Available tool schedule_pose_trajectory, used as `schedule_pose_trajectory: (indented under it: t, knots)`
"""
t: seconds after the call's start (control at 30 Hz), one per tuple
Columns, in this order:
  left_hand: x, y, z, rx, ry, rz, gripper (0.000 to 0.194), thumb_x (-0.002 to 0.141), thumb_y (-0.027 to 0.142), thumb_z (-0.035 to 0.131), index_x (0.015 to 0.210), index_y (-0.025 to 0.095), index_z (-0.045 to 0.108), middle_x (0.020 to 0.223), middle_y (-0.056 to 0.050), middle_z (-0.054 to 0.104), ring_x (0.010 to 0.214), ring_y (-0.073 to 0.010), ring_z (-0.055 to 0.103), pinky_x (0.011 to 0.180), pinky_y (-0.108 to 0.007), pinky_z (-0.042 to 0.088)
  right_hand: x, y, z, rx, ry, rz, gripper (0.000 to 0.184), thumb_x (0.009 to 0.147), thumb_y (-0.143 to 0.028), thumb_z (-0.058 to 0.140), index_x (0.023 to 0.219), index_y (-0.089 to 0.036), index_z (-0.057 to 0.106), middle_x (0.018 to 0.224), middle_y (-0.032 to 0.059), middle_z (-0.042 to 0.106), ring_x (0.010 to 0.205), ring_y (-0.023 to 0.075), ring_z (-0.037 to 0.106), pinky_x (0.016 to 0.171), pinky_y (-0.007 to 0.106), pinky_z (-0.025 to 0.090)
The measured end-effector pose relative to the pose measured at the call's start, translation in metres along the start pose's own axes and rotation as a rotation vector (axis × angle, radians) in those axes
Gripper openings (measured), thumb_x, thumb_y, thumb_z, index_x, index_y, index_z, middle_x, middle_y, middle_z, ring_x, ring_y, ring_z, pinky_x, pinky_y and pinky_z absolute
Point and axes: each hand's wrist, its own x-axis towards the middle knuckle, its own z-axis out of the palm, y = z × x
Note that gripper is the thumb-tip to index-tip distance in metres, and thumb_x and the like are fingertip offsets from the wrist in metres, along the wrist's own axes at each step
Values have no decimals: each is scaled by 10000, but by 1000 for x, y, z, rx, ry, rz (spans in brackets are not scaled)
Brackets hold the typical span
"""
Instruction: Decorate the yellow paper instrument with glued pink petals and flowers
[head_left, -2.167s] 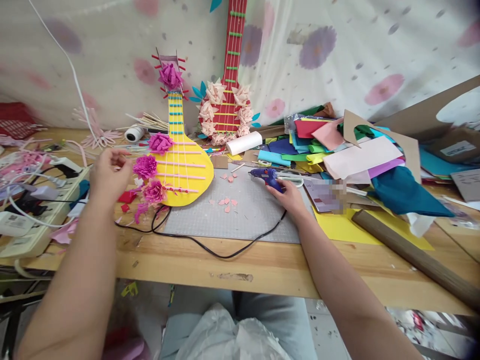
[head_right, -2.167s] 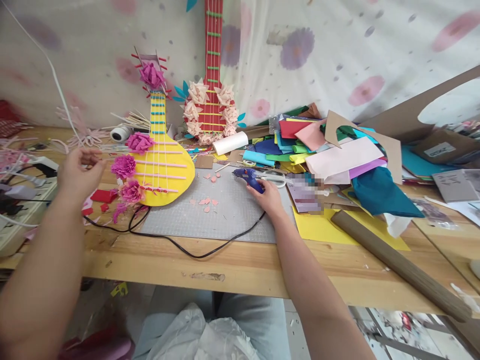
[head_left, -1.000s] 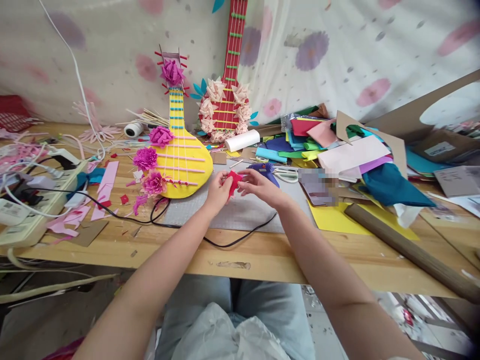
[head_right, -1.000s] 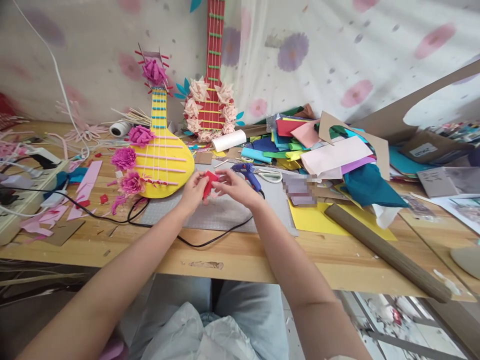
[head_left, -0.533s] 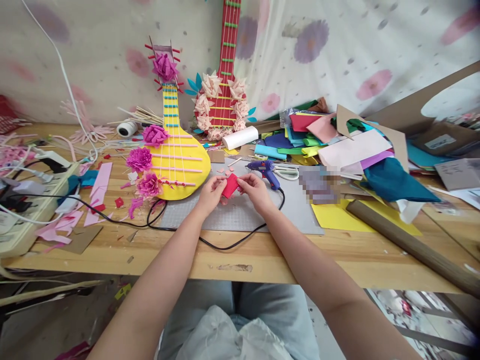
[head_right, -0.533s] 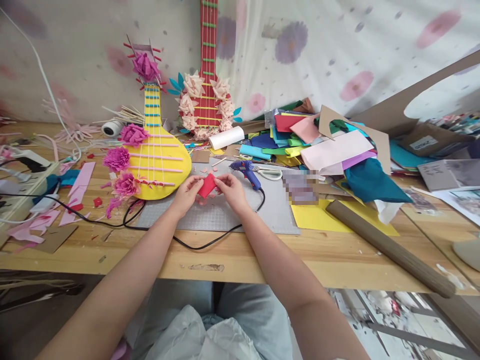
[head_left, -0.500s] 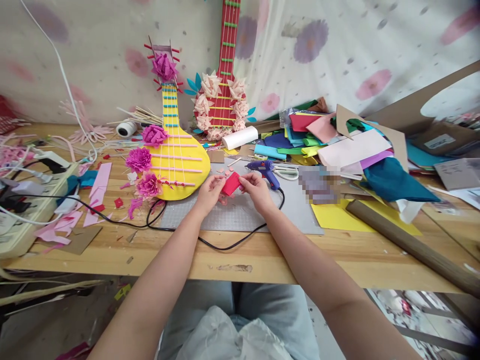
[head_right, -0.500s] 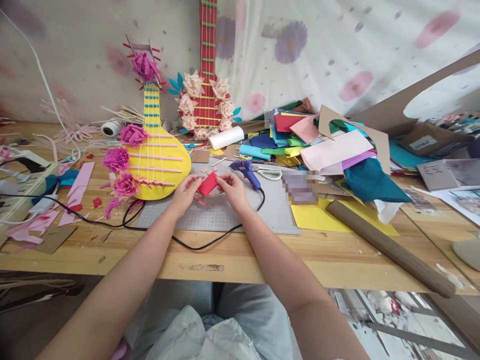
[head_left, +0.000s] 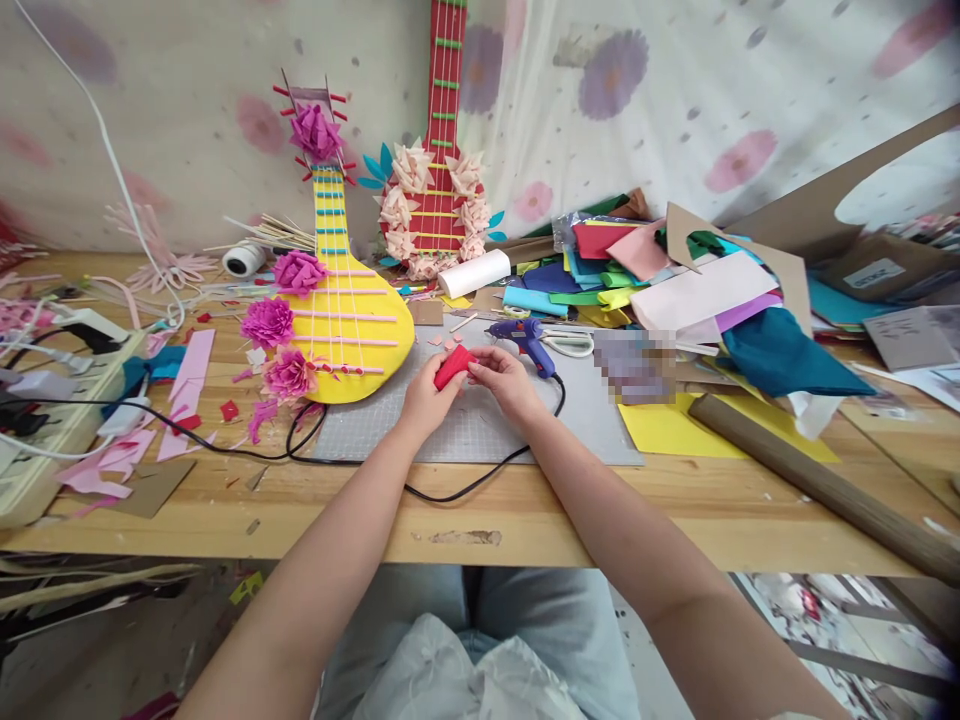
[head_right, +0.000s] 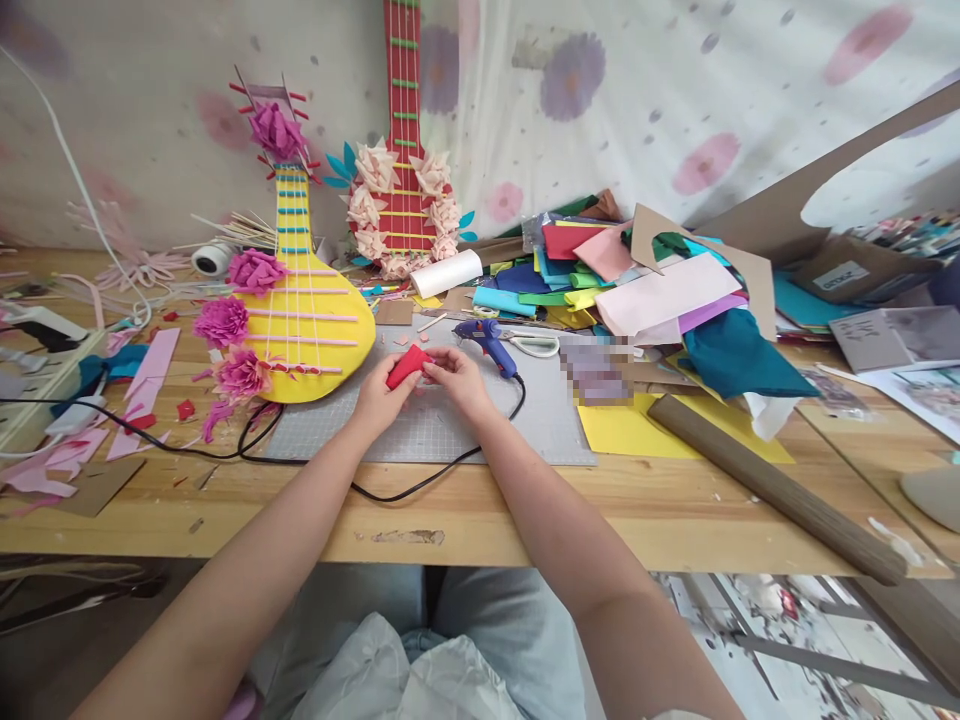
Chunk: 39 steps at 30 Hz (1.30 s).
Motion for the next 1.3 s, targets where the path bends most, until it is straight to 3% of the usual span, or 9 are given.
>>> schedule_pose_trajectory:
  t: [0.17,0.27,0.43,0.6,0.77,1.0,1.07,1.17,1.3]
  knots:
    - [3,5,0,-156,-30,-110,375,690,377,660,993,183,555,763,-31,622,512,-132,599,337,-184,335,-1,-3,-6,-57,-16,-6,361,537,-406,741,776,-188,581,582,-53,556,504,69,489,505,224,416]
    - [6,9,-6,-286,63,-129,354,681,385,670,939,175,546,594,31,553,418,-73,502,365,-179,354,-1,-4,-9,-121,25,-15,354,547,-447,723,734,-189,570,581,-42,561,461,63,451,451,221,379]
    - [15,13,-18,-520,242,-156,363,602,372,729,841,185,531,673,35,570,477,-45,489,380,-158,339,3,-3,-17,-314,98,11,376,612,-559,635,644,-208,502,545,-38,517,418,73,404,416,237,341]
    - [20,22,-28,-658,267,-177,335,595,341,741,808,183,537,687,27,590,477,-33,472,383,-150,314,2,-6,-24,-655,103,-88,425,797,-583,411,566,-226,412,492,-27,462,464,108,412,491,255,313]
    - [22,28,-41,-838,326,-186,282,593,287,746,770,175,557,665,24,585,485,-22,463,389,-131,307,-1,-11,-25,-798,72,-21,508,790,-613,392,476,-217,344,436,-29,390,453,107,367,494,269,265]
    - [20,28,-36,-851,241,-207,277,613,287,740,798,170,571,674,26,588,488,-18,470,385,-121,320,-3,-20,-27,-476,-100,30,419,708,-601,547,598,-214,430,527,-37,514,445,86,427,450,235,326]
    - [18,26,-32,-828,196,-223,295,616,295,740,819,166,569,687,23,594,486,-16,478,383,-115,332,-6,-28,-31,-470,-148,38,466,714,-625,531,543,-209,407,453,-39,474,407,75,388,432,229,314]
    - [15,22,-24,-720,120,-304,308,636,303,726,847,155,557,699,10,608,483,-29,507,378,-120,367,-11,-41,-40,-526,-321,80,595,783,-681,358,423,-207,348,332,-32,372,354,61,302,408,225,272]
    - [11,18,-17,-503,42,-373,272,704,310,670,866,143,529,597,15,592,483,-76,571,419,-157,449,-12,-49,-50,-457,-535,228,721,787,-736,111,431,-196,430,361,7,440,333,67,321,380,231,253]
